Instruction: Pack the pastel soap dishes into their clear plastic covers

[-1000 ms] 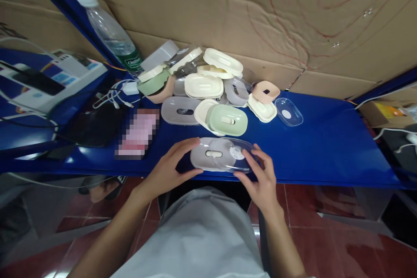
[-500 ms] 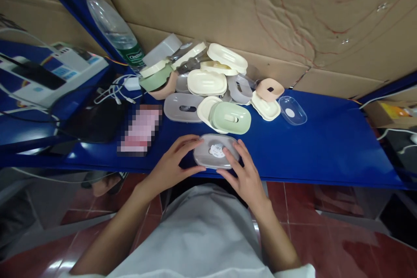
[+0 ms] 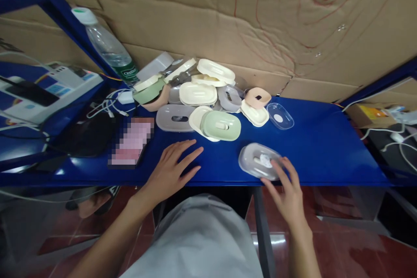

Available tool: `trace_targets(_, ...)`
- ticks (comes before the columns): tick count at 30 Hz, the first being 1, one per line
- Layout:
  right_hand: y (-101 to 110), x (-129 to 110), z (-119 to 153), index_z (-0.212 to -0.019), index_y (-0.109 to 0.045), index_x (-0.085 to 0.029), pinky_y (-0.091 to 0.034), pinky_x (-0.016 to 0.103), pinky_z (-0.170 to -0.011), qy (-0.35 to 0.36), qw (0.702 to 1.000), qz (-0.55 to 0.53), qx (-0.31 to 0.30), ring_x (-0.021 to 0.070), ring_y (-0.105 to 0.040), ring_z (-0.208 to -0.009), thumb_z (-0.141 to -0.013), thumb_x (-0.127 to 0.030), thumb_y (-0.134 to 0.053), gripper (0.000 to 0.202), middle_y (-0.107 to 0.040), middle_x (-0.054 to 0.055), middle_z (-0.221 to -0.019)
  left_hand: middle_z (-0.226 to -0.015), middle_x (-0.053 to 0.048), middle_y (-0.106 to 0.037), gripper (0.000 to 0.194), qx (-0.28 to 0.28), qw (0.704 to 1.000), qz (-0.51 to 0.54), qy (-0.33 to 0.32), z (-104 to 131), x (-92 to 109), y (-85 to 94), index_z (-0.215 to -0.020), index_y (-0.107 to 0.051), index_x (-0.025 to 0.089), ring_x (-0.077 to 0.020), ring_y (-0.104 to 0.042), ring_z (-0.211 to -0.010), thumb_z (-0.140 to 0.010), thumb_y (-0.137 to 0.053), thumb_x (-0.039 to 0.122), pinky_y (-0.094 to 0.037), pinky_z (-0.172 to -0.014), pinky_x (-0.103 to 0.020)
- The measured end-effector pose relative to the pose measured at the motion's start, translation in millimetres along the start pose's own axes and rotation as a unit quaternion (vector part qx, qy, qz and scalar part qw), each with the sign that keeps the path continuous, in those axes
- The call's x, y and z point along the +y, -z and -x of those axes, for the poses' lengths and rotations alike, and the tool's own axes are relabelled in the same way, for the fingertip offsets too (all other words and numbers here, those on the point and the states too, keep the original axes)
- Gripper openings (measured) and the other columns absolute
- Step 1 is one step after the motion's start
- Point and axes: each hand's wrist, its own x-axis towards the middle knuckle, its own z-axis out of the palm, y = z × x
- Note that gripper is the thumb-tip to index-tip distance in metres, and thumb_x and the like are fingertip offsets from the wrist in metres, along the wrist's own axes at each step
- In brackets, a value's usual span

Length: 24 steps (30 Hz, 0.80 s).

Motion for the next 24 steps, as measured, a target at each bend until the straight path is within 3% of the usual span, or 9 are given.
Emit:
trace_targets(3, 10, 31, -12, -0.157, -0.055, -0.03, -0.045, 0.066, -0.119, -0.022, 0.997, 0.066, 0.031, 0.0408, -0.05, -0.149, -0.1, -0.044, -0.071, 0.06, -0.054, 0.015, -0.159, -0.16, -0.017, -0.054, 0.054, 0.005, 0.999, -0.045, 0.008, -22, -1, 2.3, -0.158, -0.051, 0.027, -0.036, -0.052, -0.149, -0.105, -0.06, 0.027, -0.037, -0.125, -0.061)
trace_targets(5, 6, 34, -28, -0.158, -0.054, -0.027, -0.039, 0.071, -0.121, -0.012, 0.992, 0.115, 0.057, 0.044, -0.043, -0.154, -0.101, -0.045, -0.069, 0.062, -0.051, 0.018, -0.163, -0.165, -0.018, -0.049, 0.056, 0.004, 0.997, -0.07, 0.032, -35, -4, 2.1, -0.159, -0.051, 0.027, -0.0391, -0.046, -0.154, -0.103, -0.06, 0.023, -0.031, -0.126, -0.067)
trace_targets(7, -6, 19, -45, -0.16, -0.051, -0.027, -0.037, 0.071, -0.121, 0.005, 0.989, 0.124, 0.074, 0.0436, -0.039, -0.157, -0.102, -0.043, -0.067, 0.062, -0.05, 0.017, -0.165, -0.169, -0.02, -0.044, 0.053, 0.003, 0.994, -0.099, 0.047, -44, -7, 0.1, -0.154, -0.055, 0.026, -0.0428, -0.041, -0.157, -0.102, -0.059, 0.017, -0.026, -0.125, -0.074)
trace_targets(10, -37, -23, -67, -0.164, -0.045, -0.029, -0.039, 0.065, -0.122, 0.065, 0.996, 0.06, 0.013, 0.0377, -0.041, -0.157, -0.105, -0.038, -0.063, 0.062, -0.05, 0.014, -0.166, -0.167, -0.021, -0.046, 0.039, 0.003, 0.991, -0.13, 0.041, -46, -7, -3.7, -0.135, -0.069, 0.023, -0.0439, -0.041, -0.157, -0.101, -0.056, 0.01, -0.024, -0.123, -0.078)
trace_targets(13, -63, -58, -80, -0.16, -0.05, -0.03, -0.04, 0.059, -0.122, 0.131, 0.989, 0.013, -0.07, 0.0323, -0.049, -0.153, -0.108, -0.035, -0.059, 0.053, -0.056, 0.011, -0.162, -0.157, -0.019, -0.058, 0.028, 0.005, 0.991, -0.13, 0.015, -37, -2, -3.8, -0.117, -0.073, 0.023, -0.0406, -0.048, -0.152, -0.101, -0.055, 0.008, -0.025, -0.123, -0.077)
trace_targets(15, -72, -66, -82, -0.151, -0.06, -0.029, -0.044, 0.054, -0.118, 0.148, 0.985, -0.014, -0.084, 0.029, -0.058, -0.145, -0.109, -0.032, -0.059, 0.042, -0.066, 0.009, -0.151, -0.147, -0.017, -0.066, 0.024, -0.003, 0.993, -0.116, -0.004, -26, 3, -1.6, -0.114, -0.072, 0.023, -0.0378, -0.056, -0.146, -0.102, -0.056, 0.01, -0.03, -0.122, -0.073)
trace_targets(20, -63, -61, -69, -0.134, -0.071, -0.028, -0.049, 0.046, -0.103, 0.103, 0.993, -0.045, -0.036, 0.0278, -0.069, -0.126, -0.106, -0.032, -0.064, 0.029, -0.077, 0.007, -0.131, -0.137, -0.014, -0.071, 0.016, -0.025, 0.999, -0.039, -0.015, 8, 16, -0.5, -0.117, -0.069, 0.022, -0.0295, -0.069, -0.124, -0.105, -0.059, 0.018, -0.053, -0.109, -0.053)
trace_targets(24, -55, -79, -52, -0.132, -0.071, -0.03, -0.044, 0.046, -0.102, 0.077, 0.995, -0.048, -0.027, 0.0273, -0.071, -0.12, -0.105, -0.033, -0.066, 0.028, -0.078, 0.006, -0.125, -0.147, -0.016, -0.063, 0.037, 0.013, 1.0, 0.0, 0.009, 26, 22, -6.1, -0.139, -0.061, 0.025, -0.0311, -0.066, -0.131, -0.103, -0.065, 0.022, -0.058, -0.107, -0.05)
